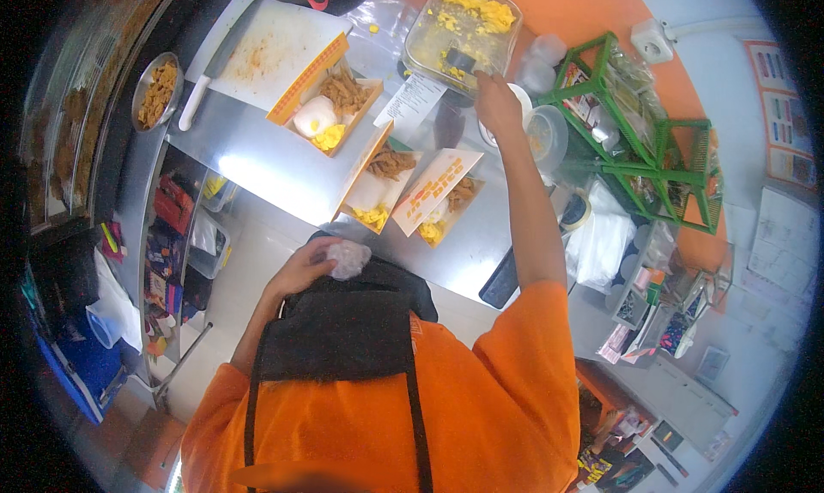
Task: The person assembles food boxes by placing white cylindrical items and fried pieces into open cardboard containers, then adds scrambled eggs with a spoon. The person closes the boxes and places them into a plastic bag.
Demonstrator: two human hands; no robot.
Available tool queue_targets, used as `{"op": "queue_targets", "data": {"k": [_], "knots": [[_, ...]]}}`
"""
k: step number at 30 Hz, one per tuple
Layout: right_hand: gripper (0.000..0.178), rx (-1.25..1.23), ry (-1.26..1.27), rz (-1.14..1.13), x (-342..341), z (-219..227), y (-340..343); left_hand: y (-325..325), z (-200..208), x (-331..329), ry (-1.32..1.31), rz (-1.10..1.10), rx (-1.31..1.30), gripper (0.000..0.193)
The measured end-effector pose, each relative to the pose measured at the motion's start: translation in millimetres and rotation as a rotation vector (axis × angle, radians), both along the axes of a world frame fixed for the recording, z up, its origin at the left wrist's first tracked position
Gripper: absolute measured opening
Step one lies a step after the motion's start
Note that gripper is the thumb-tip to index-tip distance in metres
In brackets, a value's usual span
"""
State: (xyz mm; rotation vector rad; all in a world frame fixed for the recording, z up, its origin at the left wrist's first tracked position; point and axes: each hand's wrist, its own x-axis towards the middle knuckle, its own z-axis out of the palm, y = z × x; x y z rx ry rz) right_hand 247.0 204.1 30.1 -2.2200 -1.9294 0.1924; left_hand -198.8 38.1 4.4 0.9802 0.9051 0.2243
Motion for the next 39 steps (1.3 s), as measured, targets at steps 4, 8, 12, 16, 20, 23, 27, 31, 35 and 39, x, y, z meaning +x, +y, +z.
{"op": "queue_targets", "data": {"k": [4, 8, 12, 16, 20, 23, 27, 31, 35, 39], "knots": [[0.041, -0.044, 0.064, -0.011, -5.0, -3.7, 10.6, 8.4, 7.2, -19.2, 0.059, 0.219, -0.027, 0.042], [0.047, 0.028, 0.288, -0.06, 2.7, 19.4, -51.1, 30.2, 25.7, -47.6, 0.162, 0.348, 0.024, 0.046], [0.041, -0.167, 0.962, -0.413, 0.5, 45.7, -180.4, 70.3, 64.8, -69.7, 0.141, 0.416, 0.15, 0.045], [0.056, -0.539, 1.828, -0.515, -59.7, 31.6, -322.6, 124.8, 108.1, -32.8, 0.099, 0.27, 0.285, 0.046], [0.052, -0.48, 2.297, -1.225, -139.2, -12.7, -419.5, 166.1, 132.3, 72.5, -0.015, 0.021, 0.411, 0.04], [0.056, -0.597, 2.222, -1.251, -119.1, -23.9, -451.8, 155.1, 143.2, 161.5, -0.123, -0.129, 0.484, 0.035], [0.052, -1.208, 1.367, -0.685, -12.6, 10.5, -438.1, 110.4, 150.6, 254.3, -0.23, -0.252, 0.721, 0.03], [0.041, -0.682, 0.583, -0.231, 145.0, 92.0, -363.5, 53.6, 133.3, 310.4, -0.194, -0.302, 0.806, 0.03], [0.03, 0.288, 0.564, -0.285, 307.2, 127.5, -215.4, 7.0, 96.4, 334.2, -0.042, -0.4, 0.777, 0.029], [0.055, 0.118, -0.093, -0.468, 391.3, 98.3, -89.3, -25.8, 72.2, 311.3, 0.122, -0.314, 0.672, 0.027]]}}
